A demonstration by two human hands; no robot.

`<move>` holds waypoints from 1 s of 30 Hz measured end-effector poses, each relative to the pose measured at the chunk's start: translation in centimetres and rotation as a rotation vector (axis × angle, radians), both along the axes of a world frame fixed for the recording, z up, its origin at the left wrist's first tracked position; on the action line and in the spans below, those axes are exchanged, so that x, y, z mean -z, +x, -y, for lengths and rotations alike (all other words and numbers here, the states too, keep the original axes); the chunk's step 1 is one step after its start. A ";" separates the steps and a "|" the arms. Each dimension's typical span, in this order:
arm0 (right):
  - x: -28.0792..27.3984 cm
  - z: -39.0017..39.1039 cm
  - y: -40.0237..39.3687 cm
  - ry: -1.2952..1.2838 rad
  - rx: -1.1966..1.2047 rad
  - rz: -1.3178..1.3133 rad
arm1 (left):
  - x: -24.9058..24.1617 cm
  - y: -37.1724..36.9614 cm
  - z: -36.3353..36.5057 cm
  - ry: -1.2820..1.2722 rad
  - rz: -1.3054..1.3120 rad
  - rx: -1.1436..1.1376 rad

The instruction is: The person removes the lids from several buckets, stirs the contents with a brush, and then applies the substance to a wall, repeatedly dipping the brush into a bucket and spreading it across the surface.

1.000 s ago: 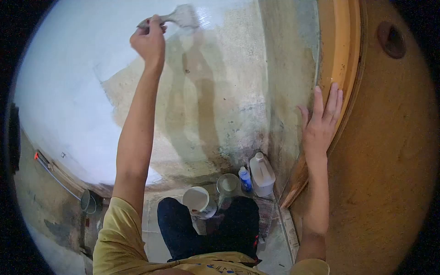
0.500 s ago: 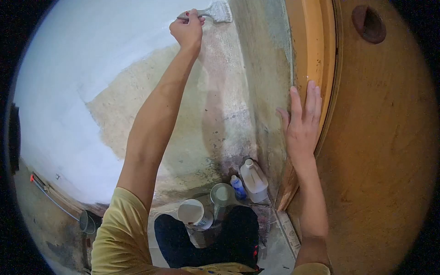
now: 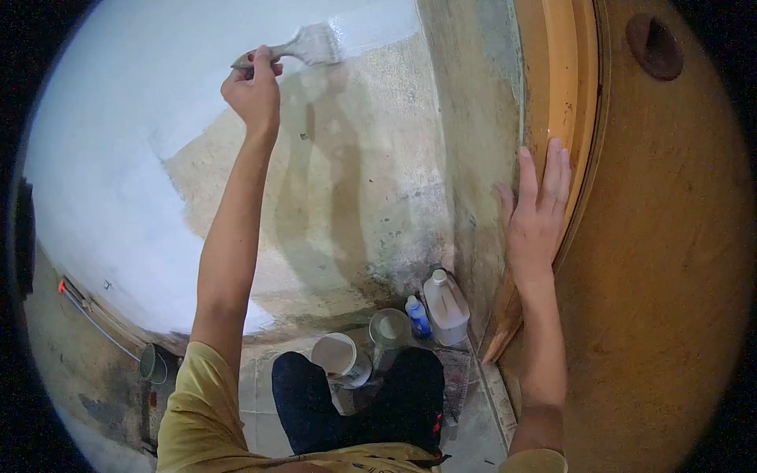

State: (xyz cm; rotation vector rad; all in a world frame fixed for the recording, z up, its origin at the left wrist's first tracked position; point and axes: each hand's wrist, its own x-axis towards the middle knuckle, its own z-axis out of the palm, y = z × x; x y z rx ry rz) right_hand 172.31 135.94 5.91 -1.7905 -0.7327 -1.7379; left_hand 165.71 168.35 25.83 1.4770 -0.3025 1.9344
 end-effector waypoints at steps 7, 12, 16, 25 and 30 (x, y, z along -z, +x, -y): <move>0.1 0.0 -0.1 0.008 0.013 -0.028 | -1.7 8.1 4.3 0.040 -0.098 0.017; -0.1 0.0 -0.2 0.002 0.027 0.003 | -0.6 9.8 3.5 -0.015 -0.166 0.110; 0.0 0.0 -0.4 -0.001 0.025 -0.015 | -0.5 5.6 -1.7 -0.070 -0.136 0.241; -0.3 -0.3 -0.5 -0.017 0.057 0.039 | -2.5 -14.5 -16.9 -0.064 -0.189 0.029; 0.1 -0.4 -0.3 -0.016 0.087 0.004 | -2.8 -24.5 -22.7 -0.123 -0.172 -0.147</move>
